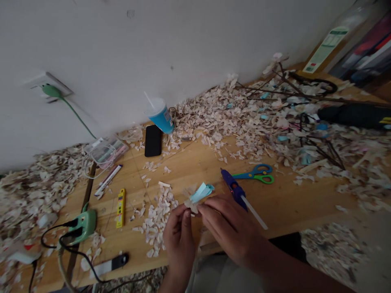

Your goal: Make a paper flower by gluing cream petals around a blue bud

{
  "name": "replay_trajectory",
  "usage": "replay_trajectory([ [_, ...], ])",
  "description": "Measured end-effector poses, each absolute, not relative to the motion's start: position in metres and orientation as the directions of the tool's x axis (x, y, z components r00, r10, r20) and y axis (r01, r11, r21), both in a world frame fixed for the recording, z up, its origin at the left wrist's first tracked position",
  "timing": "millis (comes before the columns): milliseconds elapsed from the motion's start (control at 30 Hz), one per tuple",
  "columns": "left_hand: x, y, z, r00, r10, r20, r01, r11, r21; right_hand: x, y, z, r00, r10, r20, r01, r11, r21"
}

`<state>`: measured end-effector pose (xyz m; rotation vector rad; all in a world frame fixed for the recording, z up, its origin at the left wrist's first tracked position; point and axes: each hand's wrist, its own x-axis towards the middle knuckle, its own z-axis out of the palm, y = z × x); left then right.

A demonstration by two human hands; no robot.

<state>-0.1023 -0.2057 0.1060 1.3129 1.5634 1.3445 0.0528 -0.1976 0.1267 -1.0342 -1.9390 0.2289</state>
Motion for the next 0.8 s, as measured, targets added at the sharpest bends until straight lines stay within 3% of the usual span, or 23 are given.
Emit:
replay_trajectory([
  [133, -0.106, -0.207, 0.098, -0.306, 0.952, 0.012, 0.138, 0.032, 0.99, 0.052, -0.2, 0.119, -0.191, 0.746, 0.638, 0.598, 0.604, -0.527],
  [233, -0.106, -0.206, 0.094, -0.313, 0.938, -0.146, -0.109, 0.117, 0.987, 0.05, -0.204, 0.11, -0.099, 0.745, 0.659, 0.604, 0.572, -0.556],
  [333, -0.103, -0.205, 0.096, -0.257, 0.923, -0.288, -0.385, 0.175, 0.906, 0.044, -0.206, 0.099, 0.011, 0.79, 0.613, 0.517, 0.52, -0.68],
  [433, -0.101, -0.207, 0.097, -0.188, 0.919, -0.347, -0.486, 0.22, 0.846, 0.038, -0.204, 0.093, 0.057, 0.874, 0.482, 0.419, 0.417, -0.806],
  [667, -0.104, -0.214, 0.086, -0.071, 0.923, -0.378, -0.609, 0.26, 0.749, 0.045, -0.194, 0.105, -0.102, 0.946, 0.308, 0.159, 0.321, -0.934],
  [800, -0.113, -0.217, 0.078, -0.003, 0.925, -0.381, -0.65, 0.288, 0.704, 0.058, -0.19, 0.115, -0.288, 0.926, 0.243, 0.028, 0.261, -0.965],
])
